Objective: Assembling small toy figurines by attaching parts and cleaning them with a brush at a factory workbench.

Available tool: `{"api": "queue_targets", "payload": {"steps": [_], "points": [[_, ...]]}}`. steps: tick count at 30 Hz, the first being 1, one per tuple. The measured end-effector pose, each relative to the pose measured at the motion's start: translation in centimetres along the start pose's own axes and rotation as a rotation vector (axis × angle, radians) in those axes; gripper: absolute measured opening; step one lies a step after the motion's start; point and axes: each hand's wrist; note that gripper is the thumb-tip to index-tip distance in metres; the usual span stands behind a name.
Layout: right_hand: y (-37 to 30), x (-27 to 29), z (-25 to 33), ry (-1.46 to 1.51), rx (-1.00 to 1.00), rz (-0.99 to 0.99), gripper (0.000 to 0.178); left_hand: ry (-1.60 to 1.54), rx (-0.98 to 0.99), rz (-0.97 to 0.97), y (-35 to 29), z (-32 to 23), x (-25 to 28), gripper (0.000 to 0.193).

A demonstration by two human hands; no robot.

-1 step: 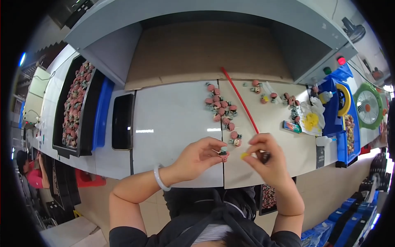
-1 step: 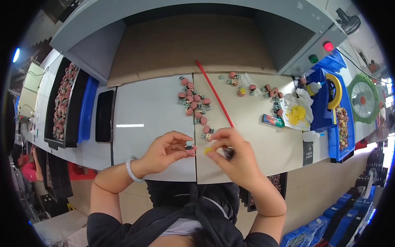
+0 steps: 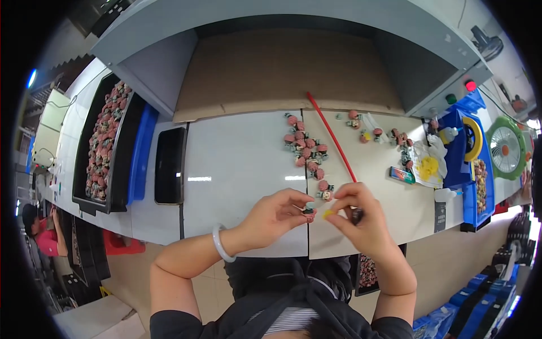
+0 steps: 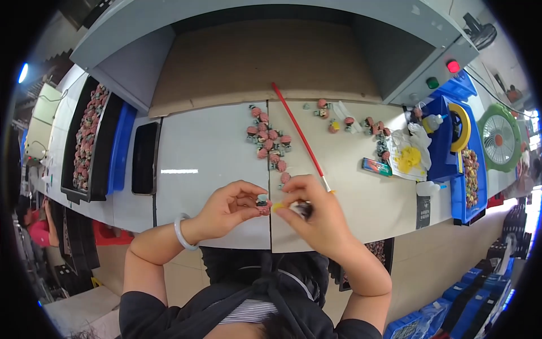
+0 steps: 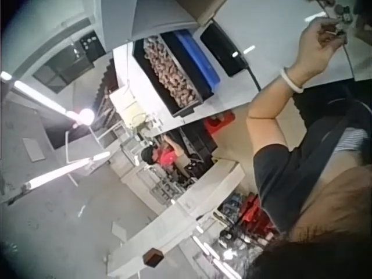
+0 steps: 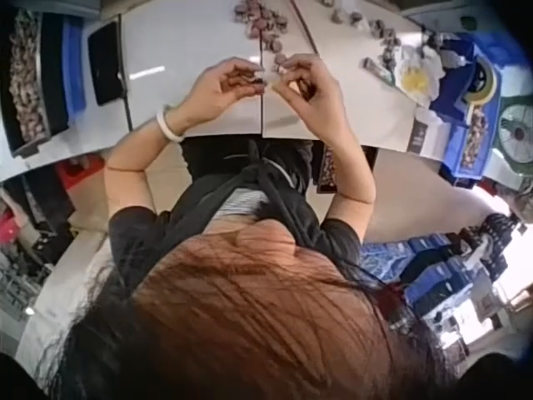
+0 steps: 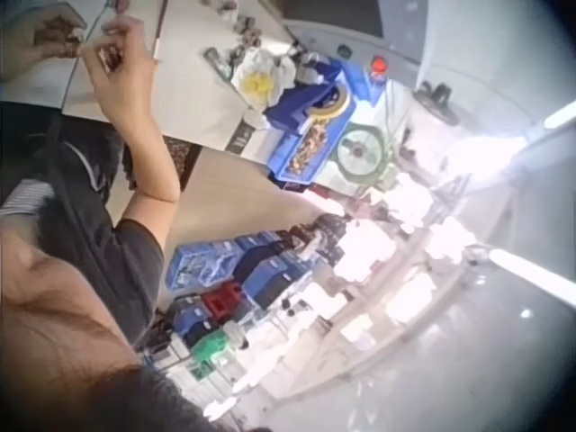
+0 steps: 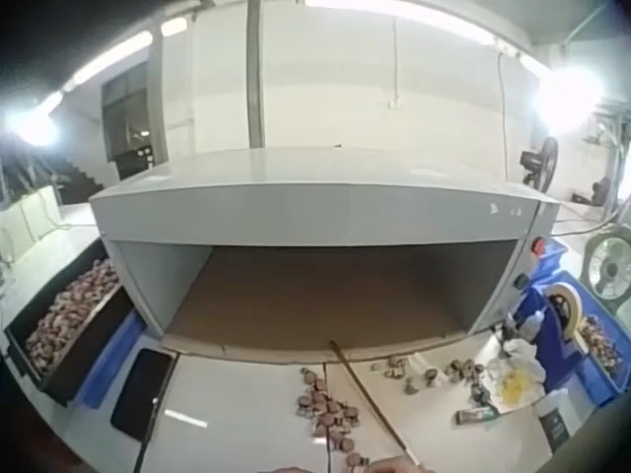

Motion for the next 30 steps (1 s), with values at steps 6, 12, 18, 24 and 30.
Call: {"api": "queue_targets", "payload": {"steps": [6,12,18,24,30], "points": [[1.4,-1.6,0.1,-0.013,-0.134,0.133,0.029,0.254,-0.134,0.033,-0.5,-0.7,-0.1,0.029],[1.4,-1.6,-0.9,0.002,-0.114,0.126,0.029,-0.162,0.056,0.052,-0.2,-0.5,0.3,0.024],[1.0,-2.2,-0.4,-0.029,-0.118,0.05,0.036,-0.228,0.091,0.037,0.1,-0.5,0.7,0.024],[1.0,-2.0,-1.7,0.049,0.176,0.133,0.041,-0.258,0.148,0.219,-0.1,-0.4,1.2,0.029],[1.1,-1.1,-0.9,-0.192,0.437,0.354,0.03,-0.317,0.233,0.31,0.3,-1.1,1.0,0.046]]}}
Point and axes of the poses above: each hand's wrist, its own y-axis towards the middle knuckle, its own x-axis out of the back of the hand, z = x × y, and after that the axes turned 12 degrees about -x, right-handed
